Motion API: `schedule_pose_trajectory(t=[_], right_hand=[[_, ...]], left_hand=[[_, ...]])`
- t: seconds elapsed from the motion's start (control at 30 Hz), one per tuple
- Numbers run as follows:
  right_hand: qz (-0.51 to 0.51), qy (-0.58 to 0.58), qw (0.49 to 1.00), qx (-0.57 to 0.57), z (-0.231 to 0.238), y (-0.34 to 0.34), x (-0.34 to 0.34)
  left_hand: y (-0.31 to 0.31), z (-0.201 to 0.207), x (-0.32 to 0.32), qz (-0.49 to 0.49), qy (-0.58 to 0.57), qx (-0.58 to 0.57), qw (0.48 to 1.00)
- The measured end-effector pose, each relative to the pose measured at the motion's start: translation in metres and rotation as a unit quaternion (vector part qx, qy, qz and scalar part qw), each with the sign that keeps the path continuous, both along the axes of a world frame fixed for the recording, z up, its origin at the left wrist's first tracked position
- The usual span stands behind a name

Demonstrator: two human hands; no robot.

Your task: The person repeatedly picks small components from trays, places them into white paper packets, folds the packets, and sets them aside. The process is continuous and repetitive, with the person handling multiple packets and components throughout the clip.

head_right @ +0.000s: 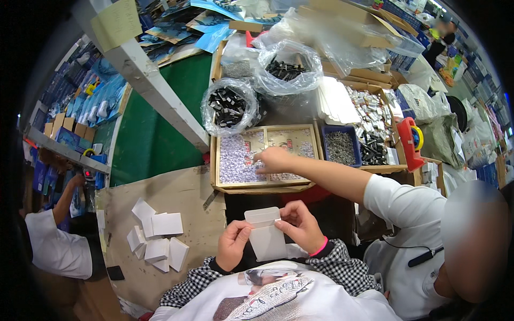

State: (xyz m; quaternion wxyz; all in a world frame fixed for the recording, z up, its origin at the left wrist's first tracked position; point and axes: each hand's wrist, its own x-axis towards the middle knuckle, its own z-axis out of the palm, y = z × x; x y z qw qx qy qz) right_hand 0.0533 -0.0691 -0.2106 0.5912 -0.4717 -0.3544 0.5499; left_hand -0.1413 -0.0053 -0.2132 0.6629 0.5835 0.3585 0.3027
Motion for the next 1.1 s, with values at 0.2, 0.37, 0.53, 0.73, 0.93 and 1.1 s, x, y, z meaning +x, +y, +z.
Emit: schedule_pose_trajectory(t=[0.2, 0.37, 0.53, 0.73, 0.93, 1.1], right_hand=[[0.060, -0.003, 0.998, -0.016, 0.000, 0.000, 0.011], [0.047, -0.130, 0.989, 0.058, 0.001, -0.004, 0.013], [0.028, -0.151, 0.983, 0.101, 0.006, -0.008, 0.019], [0.033, -0.168, 0.983, 0.071, 0.016, -0.018, 0.022], [0.060, -0.223, 0.969, 0.092, 0.021, -0.016, 0.022], [0.132, -0.283, 0.948, 0.057, 0.035, -0.014, 0.037]], left_hand=[[0.002, -0.006, 0.007, 0.004, -0.091, -0.111, 0.990], [0.009, -0.006, 0.008, -0.054, -0.082, -0.163, 0.982], [0.007, -0.010, 0.003, -0.131, -0.111, -0.131, 0.976], [-0.009, -0.002, 0.003, -0.128, -0.131, -0.154, 0.971], [-0.005, 0.006, 0.011, -0.168, -0.209, -0.251, 0.930], [-0.008, 0.014, 0.016, -0.148, -0.142, -0.193, 0.960]])
